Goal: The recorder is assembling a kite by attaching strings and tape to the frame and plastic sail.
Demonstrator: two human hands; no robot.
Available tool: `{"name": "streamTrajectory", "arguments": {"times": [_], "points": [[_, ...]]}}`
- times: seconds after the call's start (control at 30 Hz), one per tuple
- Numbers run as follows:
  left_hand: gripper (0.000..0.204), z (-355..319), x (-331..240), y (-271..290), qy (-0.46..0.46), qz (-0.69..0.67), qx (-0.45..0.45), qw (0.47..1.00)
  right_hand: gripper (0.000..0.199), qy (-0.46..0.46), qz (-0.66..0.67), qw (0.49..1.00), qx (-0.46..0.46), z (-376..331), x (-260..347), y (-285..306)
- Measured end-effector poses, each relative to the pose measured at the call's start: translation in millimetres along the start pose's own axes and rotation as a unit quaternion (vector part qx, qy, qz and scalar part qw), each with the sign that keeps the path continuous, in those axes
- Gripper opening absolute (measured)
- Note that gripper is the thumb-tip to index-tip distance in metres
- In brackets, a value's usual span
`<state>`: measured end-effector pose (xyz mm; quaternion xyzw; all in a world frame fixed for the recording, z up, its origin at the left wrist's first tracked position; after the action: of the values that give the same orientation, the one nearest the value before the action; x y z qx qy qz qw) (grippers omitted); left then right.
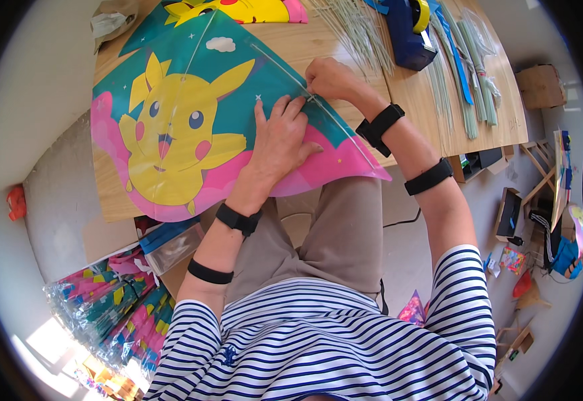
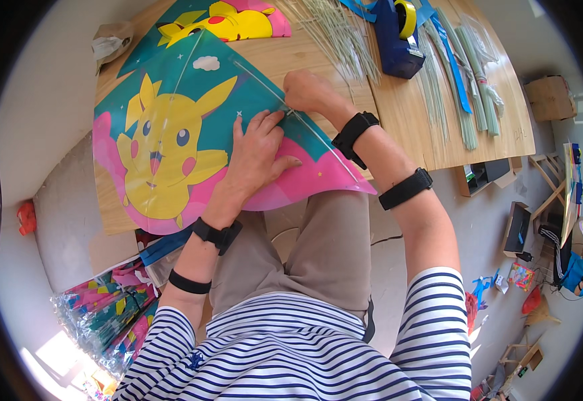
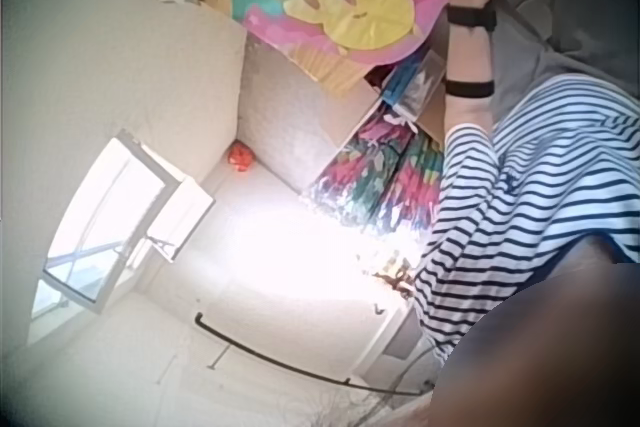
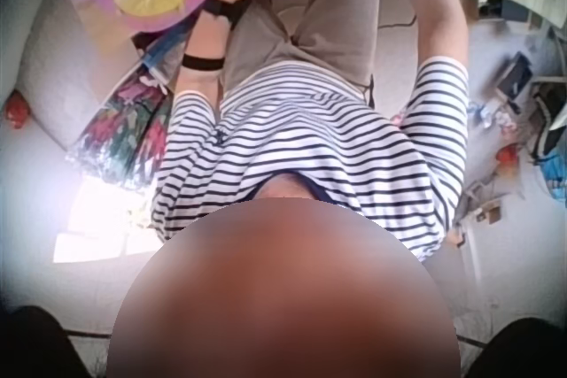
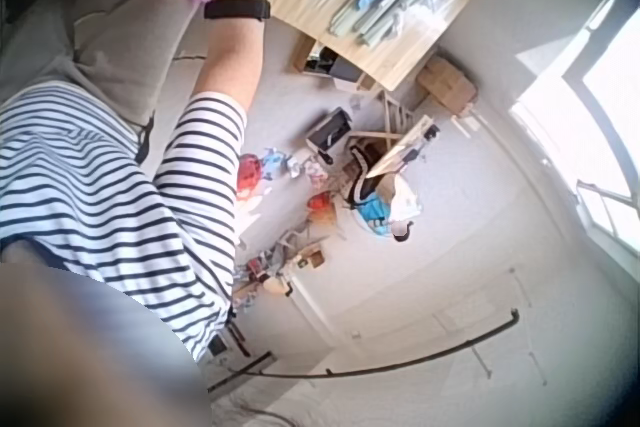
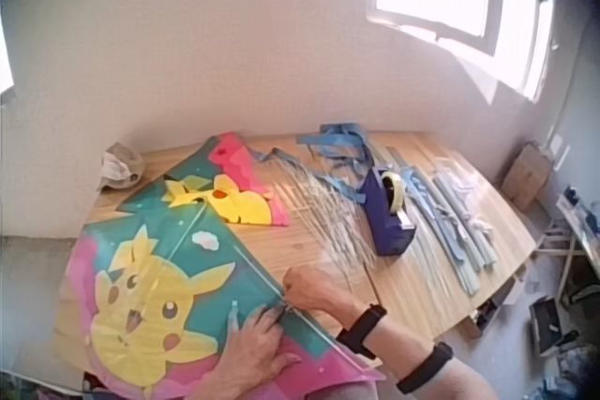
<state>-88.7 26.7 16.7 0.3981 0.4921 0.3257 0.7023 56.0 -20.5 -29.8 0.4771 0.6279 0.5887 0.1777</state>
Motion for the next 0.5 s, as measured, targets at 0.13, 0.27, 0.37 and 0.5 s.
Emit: {"name": "streamTrajectory", "arguments": {"times": [0.13,0.27,0.37,0.5], "points": [[0.055,1.6,-0.2,0.0,0.008,0.0,-0.015,1.0,0.014,-0.032,-0.019,0.999,-0.015,-2.1,-3.1,6.6],[0.056,2.2,-0.4,-2.0,0.013,0.01,-0.005,1.0,0.02,-0.047,0.047,0.995,0.076,-3.7,-6.6,8.0],[0.056,2.2,-1.4,-2.0,0.012,0.013,-0.008,1.0,0.021,-0.123,0.159,0.974,0.102,-5.6,-20.5,3.3],[0.056,0.8,0.3,-0.7,0.016,0.01,-0.012,1.0,0.019,-0.141,0.302,0.937,0.107,-21.9,-19.1,4.7]]}}
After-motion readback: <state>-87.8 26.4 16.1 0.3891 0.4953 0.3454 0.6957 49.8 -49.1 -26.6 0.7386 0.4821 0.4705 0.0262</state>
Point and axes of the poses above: each hand's wrist, its own z-axis towards the middle knuckle, its own y-axis out of the back of the hand, x = y × z, the point moved 10 cm from there along z, towards the middle knuckle, and after that the axes turned 4 degrees about -z, right-handed, at the moved point
